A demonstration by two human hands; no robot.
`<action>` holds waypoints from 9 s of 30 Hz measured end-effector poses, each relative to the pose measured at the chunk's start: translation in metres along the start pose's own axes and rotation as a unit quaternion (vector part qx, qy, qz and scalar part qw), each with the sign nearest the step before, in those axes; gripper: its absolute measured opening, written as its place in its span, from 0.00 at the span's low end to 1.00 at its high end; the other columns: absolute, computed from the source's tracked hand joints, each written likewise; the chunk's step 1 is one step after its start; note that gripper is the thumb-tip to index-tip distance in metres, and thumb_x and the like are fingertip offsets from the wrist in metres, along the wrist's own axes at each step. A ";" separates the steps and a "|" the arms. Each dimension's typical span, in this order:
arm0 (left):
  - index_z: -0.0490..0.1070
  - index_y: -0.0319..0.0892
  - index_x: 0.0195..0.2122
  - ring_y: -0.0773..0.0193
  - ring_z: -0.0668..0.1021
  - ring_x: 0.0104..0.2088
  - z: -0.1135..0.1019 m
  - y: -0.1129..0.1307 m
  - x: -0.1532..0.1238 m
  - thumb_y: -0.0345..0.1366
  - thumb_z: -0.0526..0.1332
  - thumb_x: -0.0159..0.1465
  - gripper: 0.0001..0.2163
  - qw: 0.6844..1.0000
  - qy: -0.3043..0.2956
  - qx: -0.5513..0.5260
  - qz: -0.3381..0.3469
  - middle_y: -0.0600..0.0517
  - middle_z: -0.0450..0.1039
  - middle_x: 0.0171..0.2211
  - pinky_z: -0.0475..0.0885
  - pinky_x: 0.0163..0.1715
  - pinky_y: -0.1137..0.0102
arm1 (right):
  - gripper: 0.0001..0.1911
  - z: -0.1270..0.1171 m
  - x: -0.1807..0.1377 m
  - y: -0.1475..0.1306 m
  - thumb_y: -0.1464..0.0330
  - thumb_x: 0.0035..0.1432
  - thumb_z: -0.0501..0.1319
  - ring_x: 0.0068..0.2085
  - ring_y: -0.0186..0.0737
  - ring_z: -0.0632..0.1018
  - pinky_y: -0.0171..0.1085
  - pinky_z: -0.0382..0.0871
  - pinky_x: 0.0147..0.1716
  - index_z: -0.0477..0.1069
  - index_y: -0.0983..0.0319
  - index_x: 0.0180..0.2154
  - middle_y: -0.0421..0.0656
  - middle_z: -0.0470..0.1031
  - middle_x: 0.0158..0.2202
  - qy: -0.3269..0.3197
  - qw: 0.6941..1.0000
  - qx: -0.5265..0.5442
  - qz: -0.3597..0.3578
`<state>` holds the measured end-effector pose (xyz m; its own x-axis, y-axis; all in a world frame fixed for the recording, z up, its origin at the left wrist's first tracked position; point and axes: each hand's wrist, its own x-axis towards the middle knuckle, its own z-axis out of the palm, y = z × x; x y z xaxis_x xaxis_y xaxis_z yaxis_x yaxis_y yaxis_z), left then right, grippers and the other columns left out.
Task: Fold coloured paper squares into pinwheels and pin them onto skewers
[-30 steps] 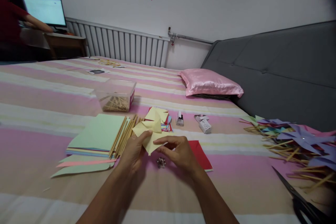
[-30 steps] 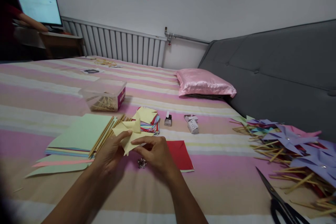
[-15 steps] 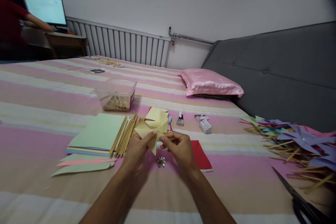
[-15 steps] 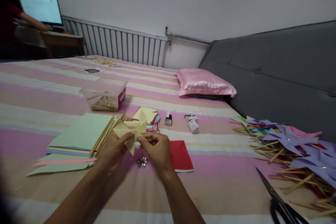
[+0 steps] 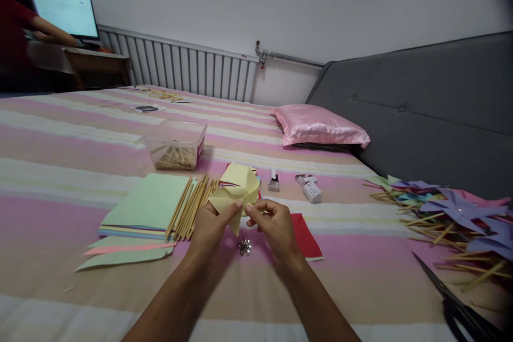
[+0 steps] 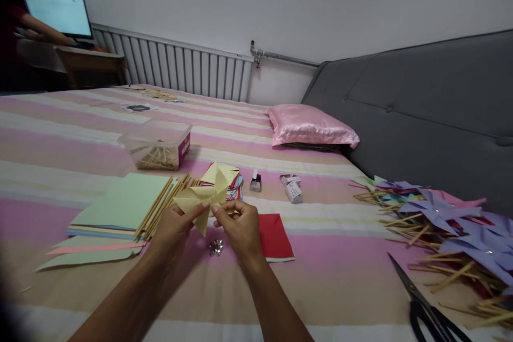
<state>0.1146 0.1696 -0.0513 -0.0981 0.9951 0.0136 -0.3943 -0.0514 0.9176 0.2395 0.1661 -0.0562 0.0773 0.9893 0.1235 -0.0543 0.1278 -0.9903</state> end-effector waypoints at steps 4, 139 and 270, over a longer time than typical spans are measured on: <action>0.78 0.39 0.30 0.61 0.78 0.29 0.000 0.001 0.000 0.33 0.71 0.47 0.09 1.000 -0.001 -0.001 -0.002 0.47 0.79 0.30 0.69 0.30 0.71 | 0.13 0.000 0.000 0.000 0.60 0.44 0.67 0.21 0.37 0.76 0.31 0.63 0.19 0.72 0.64 0.23 0.40 0.72 0.17 0.004 1.000 0.002 0.012; 0.77 0.38 0.21 0.64 0.73 0.22 -0.008 0.004 0.003 0.31 0.65 0.45 0.03 0.925 -0.218 0.312 -0.014 0.49 0.75 0.20 0.64 0.23 0.73 | 0.34 -0.048 0.007 -0.007 0.75 0.46 0.63 0.20 0.27 0.66 0.26 0.57 0.18 0.58 0.59 0.55 0.31 0.64 0.20 -0.269 0.952 -0.147 0.010; 0.70 0.36 0.21 0.70 0.69 0.16 -0.014 0.006 0.011 0.35 0.68 0.41 0.10 0.992 0.100 -0.001 -0.084 0.53 0.70 0.15 0.60 0.14 0.77 | 0.08 -0.020 0.001 0.005 0.75 0.45 0.59 0.25 0.36 0.75 0.31 0.60 0.23 0.77 0.62 0.22 0.42 0.78 0.22 -0.158 0.920 -0.359 0.008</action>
<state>0.0980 0.1787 -0.0517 -0.2099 0.9532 -0.2175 -0.4213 0.1126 0.8999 0.2597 0.1666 -0.0623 -0.2175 0.9760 0.0092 0.6280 0.1471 -0.7642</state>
